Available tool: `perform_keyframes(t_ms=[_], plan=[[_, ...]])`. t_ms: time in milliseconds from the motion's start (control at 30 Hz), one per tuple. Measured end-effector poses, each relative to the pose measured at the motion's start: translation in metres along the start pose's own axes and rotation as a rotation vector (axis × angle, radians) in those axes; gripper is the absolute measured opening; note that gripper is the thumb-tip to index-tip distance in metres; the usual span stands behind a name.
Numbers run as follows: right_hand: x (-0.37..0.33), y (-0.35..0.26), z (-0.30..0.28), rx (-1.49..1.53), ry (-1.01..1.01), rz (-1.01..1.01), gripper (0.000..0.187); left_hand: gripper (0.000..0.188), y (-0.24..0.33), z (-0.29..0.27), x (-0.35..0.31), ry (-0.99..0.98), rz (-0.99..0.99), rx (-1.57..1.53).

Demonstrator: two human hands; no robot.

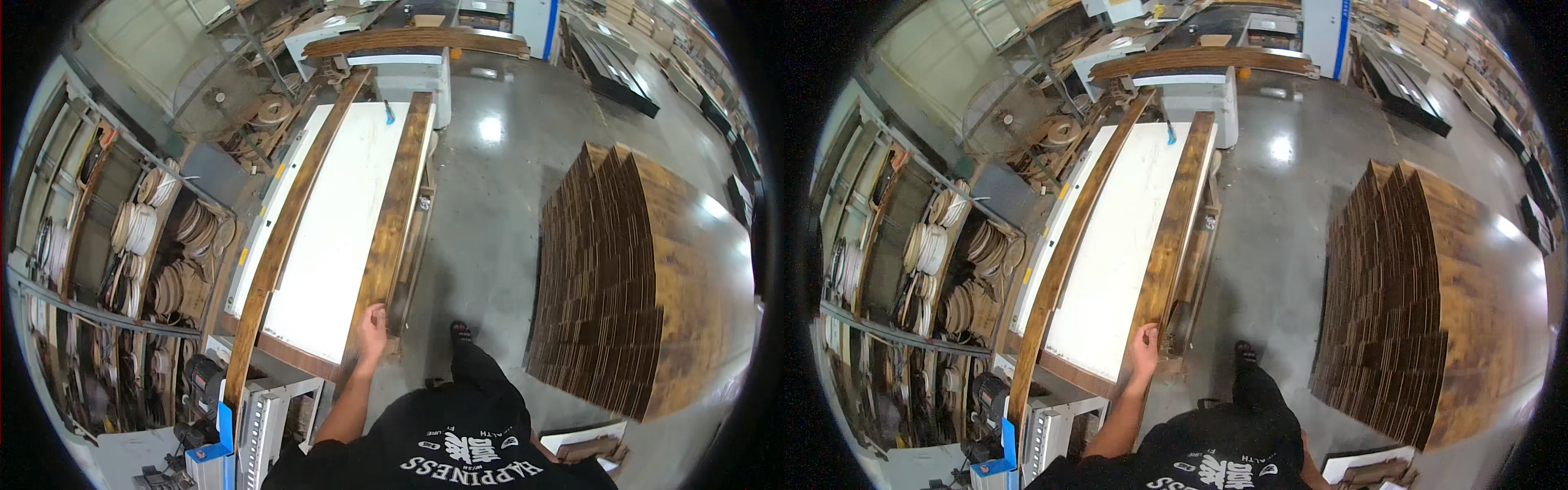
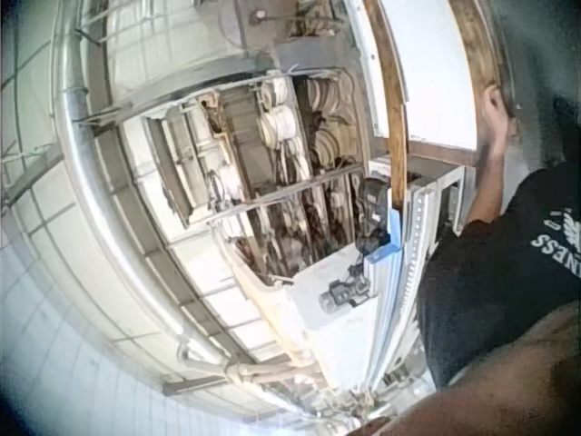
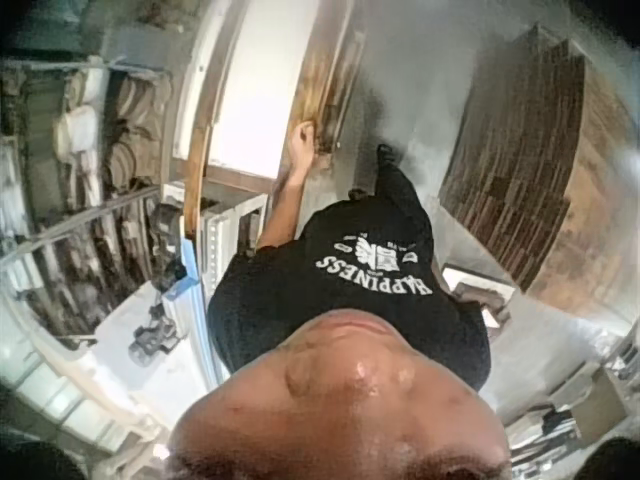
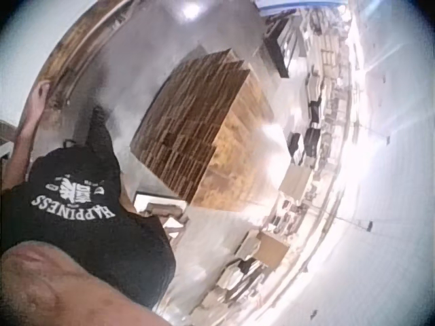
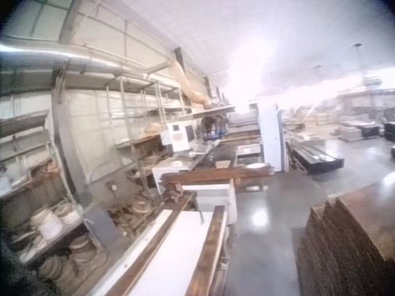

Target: Picking up wood boards from a workbench and moving them to a stack in a furniture manufacturing facility.

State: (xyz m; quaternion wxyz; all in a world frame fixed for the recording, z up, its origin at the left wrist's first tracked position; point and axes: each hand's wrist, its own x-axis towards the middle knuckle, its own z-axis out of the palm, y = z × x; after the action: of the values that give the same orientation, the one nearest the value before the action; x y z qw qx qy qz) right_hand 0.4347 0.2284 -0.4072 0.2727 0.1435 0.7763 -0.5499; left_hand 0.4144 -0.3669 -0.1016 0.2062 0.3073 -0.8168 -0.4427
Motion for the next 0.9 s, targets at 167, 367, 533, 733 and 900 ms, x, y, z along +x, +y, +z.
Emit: perform_keyframes(t_ms=[167,367,533,733,900], plan=[[0.119,-0.085,-0.002,0.165,-0.149,0.25,0.023,0.035,-0.038,0.0,0.104,-0.007,0.152,0.345],[0.243,-0.293,-0.028,0.292,-0.054,0.255,0.021,0.052,-0.075,-0.053,0.235,0.152,-0.032,0.593],[0.325,-0.429,-0.047,0.406,-0.208,-0.037,0.016,0.092,-0.113,-0.087,0.339,0.038,-0.427,0.858],[0.318,-0.479,-0.019,-0.016,-0.092,0.098,0.021,0.112,-0.144,-0.106,0.409,0.154,-0.57,0.986],[0.332,-0.524,0.03,-0.373,-0.232,0.012,0.025,0.112,-0.117,-0.093,0.453,0.083,-0.607,0.898]])
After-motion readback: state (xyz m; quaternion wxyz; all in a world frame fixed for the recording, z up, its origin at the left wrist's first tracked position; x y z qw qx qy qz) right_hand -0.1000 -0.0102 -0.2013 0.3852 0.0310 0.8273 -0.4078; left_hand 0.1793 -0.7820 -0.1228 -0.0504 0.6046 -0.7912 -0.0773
